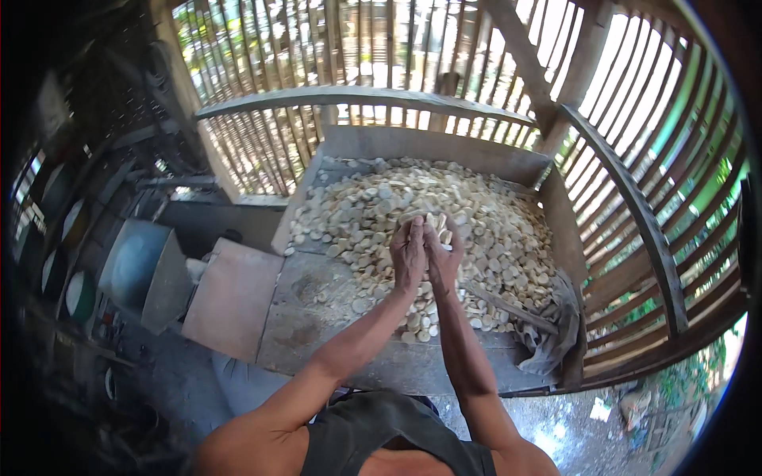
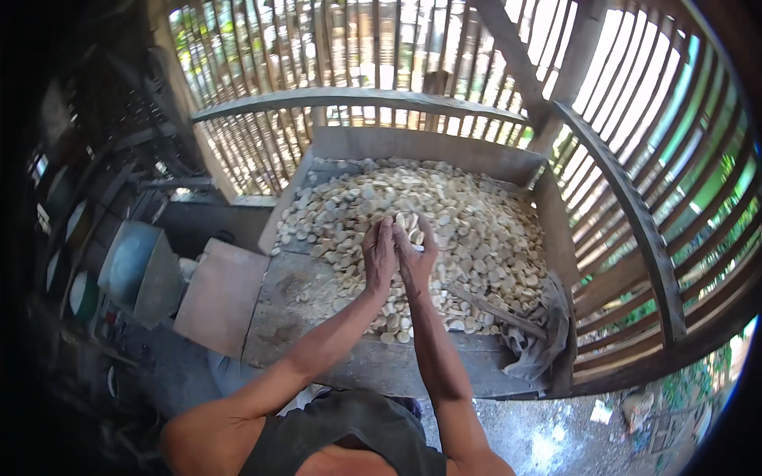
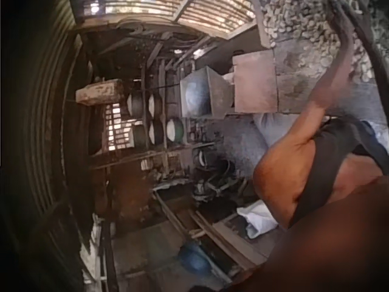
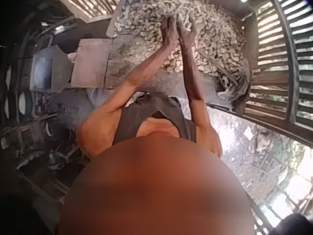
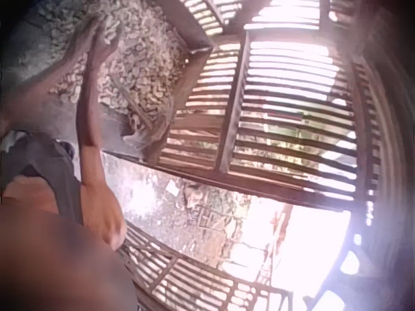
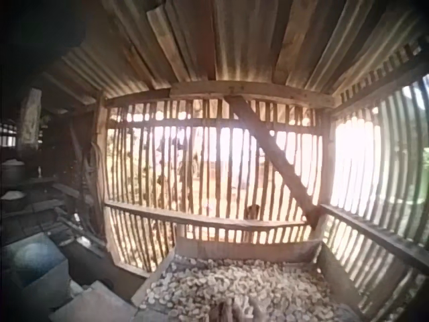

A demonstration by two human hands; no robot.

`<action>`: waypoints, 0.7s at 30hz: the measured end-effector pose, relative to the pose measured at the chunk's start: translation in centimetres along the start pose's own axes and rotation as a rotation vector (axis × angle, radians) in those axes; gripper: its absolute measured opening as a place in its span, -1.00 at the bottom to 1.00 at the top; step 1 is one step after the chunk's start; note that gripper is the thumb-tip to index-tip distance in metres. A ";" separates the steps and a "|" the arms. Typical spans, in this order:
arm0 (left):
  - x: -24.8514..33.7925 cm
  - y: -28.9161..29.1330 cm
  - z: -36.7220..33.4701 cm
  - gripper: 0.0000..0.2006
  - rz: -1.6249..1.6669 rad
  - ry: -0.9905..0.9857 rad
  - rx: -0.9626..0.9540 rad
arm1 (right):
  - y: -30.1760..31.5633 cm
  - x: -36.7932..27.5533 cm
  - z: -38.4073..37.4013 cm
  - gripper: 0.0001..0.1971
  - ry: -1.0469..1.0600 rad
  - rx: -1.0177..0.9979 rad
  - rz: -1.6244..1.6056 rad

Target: The person puts slices of white tuber into a milling machine hopper by hand and adjusts the machine's levers.

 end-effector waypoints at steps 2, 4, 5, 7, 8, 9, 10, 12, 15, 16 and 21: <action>4.5 2.4 -1.0 -0.72 -0.019 -0.165 0.059 | -4.3 -2.8 0.3 -0.51 0.063 -0.034 0.004; 10.0 5.4 -1.7 -0.74 -0.085 -0.332 0.128 | -9.9 -7.2 0.4 -0.54 0.075 -0.121 -0.088; 12.9 7.4 -2.0 -0.75 -0.131 -0.448 0.168 | -13.2 -8.1 0.7 -0.55 0.084 -0.180 -0.142; 19.2 11.3 -2.1 -0.73 -0.079 -0.439 0.244 | -20.3 -12.3 1.6 -0.53 0.155 -0.280 -0.317; 22.9 14.3 -1.6 -0.72 -0.073 -0.488 0.310 | -24.6 -13.8 3.0 -0.53 0.177 -0.338 -0.361; 26.2 16.8 -1.4 -0.71 -0.053 -0.527 0.354 | -28.1 -15.5 4.0 -0.52 0.210 -0.378 -0.386; 29.8 20.0 -0.8 -0.70 -0.143 -0.579 0.429 | -32.2 -17.3 5.8 -0.49 0.176 -0.445 -0.455; 36.5 26.6 1.3 -0.66 -0.300 -0.651 0.610 | -40.6 -20.3 10.7 -0.43 0.077 -0.593 -0.600; 41.7 34.1 1.8 -0.60 -0.293 -0.646 0.730 | -49.5 -22.1 14.8 -0.36 0.128 -0.652 -0.587; 42.1 37.2 1.7 -0.57 -0.262 -0.627 0.754 | -51.8 -22.0 16.5 -0.38 0.131 -0.701 -0.537; 43.9 46.8 2.8 -0.46 -0.611 -0.475 0.925 | -56.8 -22.3 22.4 -0.50 0.422 -0.927 -0.260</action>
Point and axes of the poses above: each hand's wrist, its own z-axis away from the middle knuckle, its own y-axis out of the back of the hand, x = y × z, the point moved 10 cm from there along -z, towards the middle knuckle, and after that the axes turned 9 degrees about y, right-handed, at the moved point
